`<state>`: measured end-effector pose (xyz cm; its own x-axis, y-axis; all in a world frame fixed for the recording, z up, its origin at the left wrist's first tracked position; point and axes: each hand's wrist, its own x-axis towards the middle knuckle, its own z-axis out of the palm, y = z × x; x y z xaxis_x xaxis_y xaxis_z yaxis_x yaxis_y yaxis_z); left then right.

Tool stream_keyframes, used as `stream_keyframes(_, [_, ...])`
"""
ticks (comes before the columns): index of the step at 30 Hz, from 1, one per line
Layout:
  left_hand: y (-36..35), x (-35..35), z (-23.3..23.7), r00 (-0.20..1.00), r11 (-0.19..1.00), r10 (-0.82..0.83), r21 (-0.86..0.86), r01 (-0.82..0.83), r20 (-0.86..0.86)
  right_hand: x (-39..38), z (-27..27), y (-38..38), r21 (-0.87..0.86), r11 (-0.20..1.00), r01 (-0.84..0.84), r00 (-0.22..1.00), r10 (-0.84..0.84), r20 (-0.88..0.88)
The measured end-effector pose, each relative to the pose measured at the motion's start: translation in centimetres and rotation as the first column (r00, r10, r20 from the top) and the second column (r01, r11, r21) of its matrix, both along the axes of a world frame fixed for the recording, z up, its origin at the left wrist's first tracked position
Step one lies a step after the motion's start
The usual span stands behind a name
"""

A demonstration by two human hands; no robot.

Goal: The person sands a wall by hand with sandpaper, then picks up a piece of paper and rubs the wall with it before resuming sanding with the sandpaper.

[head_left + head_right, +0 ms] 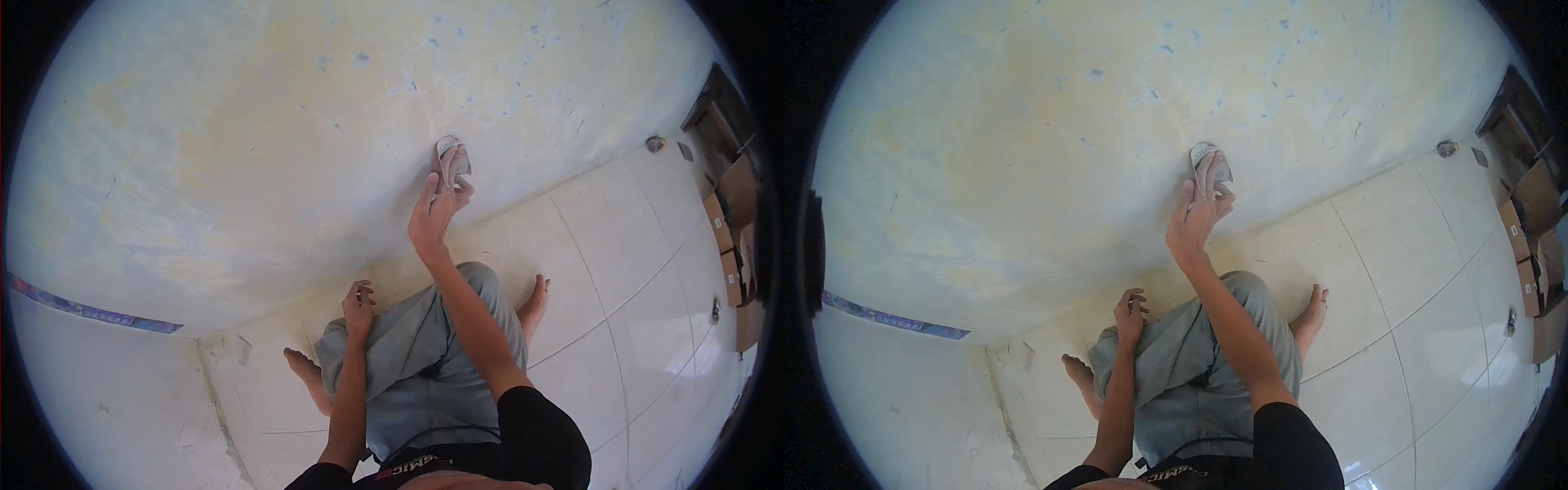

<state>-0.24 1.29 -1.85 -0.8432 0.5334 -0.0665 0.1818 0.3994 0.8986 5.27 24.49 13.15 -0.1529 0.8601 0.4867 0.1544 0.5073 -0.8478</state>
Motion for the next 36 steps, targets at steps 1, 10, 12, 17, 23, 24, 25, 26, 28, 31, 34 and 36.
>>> stream_keyframes(1, [0.0, -0.1, -0.1, 1.000, 1.000, 0.004, 0.022, -0.004, 0.003, -0.8, 0.4, -0.6, 0.001, 0.999, 0.035, 0.996, -0.035, -0.081])
stream_keyframes(10, [0.2, 0.0, 0.2, 0.999, 1.000, 0.020, 0.019, -0.019, -0.029, -0.5, 0.0, -0.9, -0.150, 0.988, 0.044, 0.992, -0.061, -0.112])
stream_keyframes(12, [0.6, -0.2, -0.2, 1.000, 1.000, 0.010, 0.020, -0.009, -0.010, -0.2, 0.4, -0.5, -0.018, 1.000, 0.008, 0.996, -0.010, -0.084])
stream_keyframes(17, [0.3, 0.0, 0.4, 1.000, 1.000, 0.010, 0.013, -0.010, -0.024, 0.6, 1.6, 2.3, -0.129, 0.989, 0.070, 0.975, -0.095, -0.201])
stream_keyframes(23, [-0.3, -0.2, -0.7, 0.998, 0.999, -0.039, -0.010, 0.038, -0.047, 1.4, 1.7, 3.5, -0.140, 0.975, 0.174, 0.978, -0.188, -0.089])
stream_keyframes(24, [-0.4, -0.1, -0.6, 0.999, 1.000, -0.027, -0.003, 0.026, -0.033, 1.2, 1.3, 2.8, -0.139, 0.976, 0.170, 0.979, -0.183, -0.087])
stream_keyframes(25, [0.0, -0.3, -0.5, 1.000, 1.000, -0.019, 0.012, 0.019, -0.025, 0.6, 0.9, 2.0, -0.086, 0.989, 0.118, 0.987, -0.126, -0.096])
stream_keyframes(26, [0.3, -0.3, -0.4, 0.999, 1.000, -0.022, 0.017, 0.022, -0.027, 0.5, 0.9, 1.4, -0.035, 0.997, 0.070, 0.992, -0.073, -0.100])
stream_keyframes(28, [0.3, -0.2, -0.4, 1.000, 1.000, 0.001, 0.012, -0.001, 0.020, 0.8, 0.8, 1.2, -0.011, 0.995, 0.103, 0.994, -0.103, -0.022])
stream_keyframes(31, [0.5, 0.5, 0.9, 1.000, 1.000, -0.003, 0.014, 0.003, 0.001, 0.6, 1.3, 1.5, -0.057, 0.990, 0.133, 0.990, -0.135, -0.042])
stream_keyframes(34, [0.1, -0.3, -0.4, 0.999, 1.000, -0.017, 0.009, 0.017, -0.041, 0.3, 0.9, -0.5, -0.072, 0.995, 0.063, 0.996, -0.067, -0.055])
stream_keyframes(36, [0.7, -0.2, -0.2, 0.999, 1.000, -0.027, -0.003, 0.027, -0.040, 0.4, 1.2, -0.3, -0.054, 0.999, -0.006, 1.000, 0.008, 0.029])
